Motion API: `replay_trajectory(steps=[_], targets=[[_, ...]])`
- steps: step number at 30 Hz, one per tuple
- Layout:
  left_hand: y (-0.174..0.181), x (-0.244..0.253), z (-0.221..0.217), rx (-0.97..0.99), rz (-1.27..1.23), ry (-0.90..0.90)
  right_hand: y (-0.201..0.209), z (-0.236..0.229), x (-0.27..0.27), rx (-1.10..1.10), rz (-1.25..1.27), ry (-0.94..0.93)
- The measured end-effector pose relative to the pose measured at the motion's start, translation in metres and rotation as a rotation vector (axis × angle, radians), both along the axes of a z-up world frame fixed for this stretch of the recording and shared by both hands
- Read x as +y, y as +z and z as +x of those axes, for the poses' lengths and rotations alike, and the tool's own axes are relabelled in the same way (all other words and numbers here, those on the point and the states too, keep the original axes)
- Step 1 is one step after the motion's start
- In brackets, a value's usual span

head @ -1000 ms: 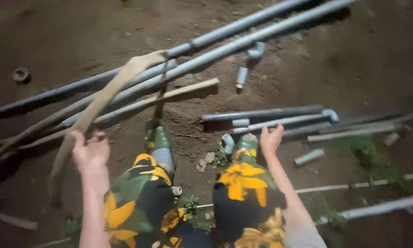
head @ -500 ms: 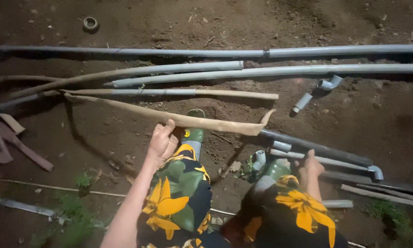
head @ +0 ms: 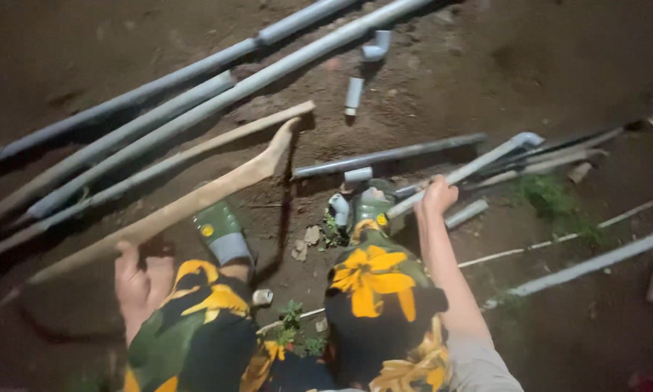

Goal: Assembling PVC pipes and connectors on the ground to create a plumbing layout

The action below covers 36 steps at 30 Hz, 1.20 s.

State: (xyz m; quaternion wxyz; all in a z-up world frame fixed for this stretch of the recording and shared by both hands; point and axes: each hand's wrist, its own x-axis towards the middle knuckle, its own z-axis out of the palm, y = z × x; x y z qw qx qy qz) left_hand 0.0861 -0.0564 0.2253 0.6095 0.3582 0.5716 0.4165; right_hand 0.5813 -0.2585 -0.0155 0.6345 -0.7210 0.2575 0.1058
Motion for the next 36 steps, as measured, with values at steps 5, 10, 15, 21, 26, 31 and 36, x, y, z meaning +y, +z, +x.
replay_trajectory(steps=[5,10,15,21,26,31,36], targets=[[-0.046,-0.002,-0.019,-0.291,-0.034,-0.048,-0.002,0.013,-0.057,-0.062,-0.049,-0.089],[-0.038,-0.001,-0.008,-0.480,-0.130,0.019,-0.040,0.024,-0.099,-0.149,-0.378,-0.134],[-0.005,-0.003,0.027,-0.515,-0.168,0.047,-0.039,0.025,-0.123,-0.095,-0.686,-0.072],[-0.016,-0.006,0.023,-0.336,-0.143,-0.048,0.018,0.017,-0.106,-0.608,-0.877,0.359],[-0.019,-0.006,0.021,-0.360,-0.239,-0.028,0.012,0.044,-0.088,-0.655,-0.661,0.366],[0.005,-0.012,0.053,-0.678,-0.157,0.166,-0.035,0.095,-0.122,-0.254,-0.956,0.362],[-0.020,-0.010,0.029,-0.493,-0.200,0.176,0.018,0.108,-0.094,-0.001,-0.974,0.314]])
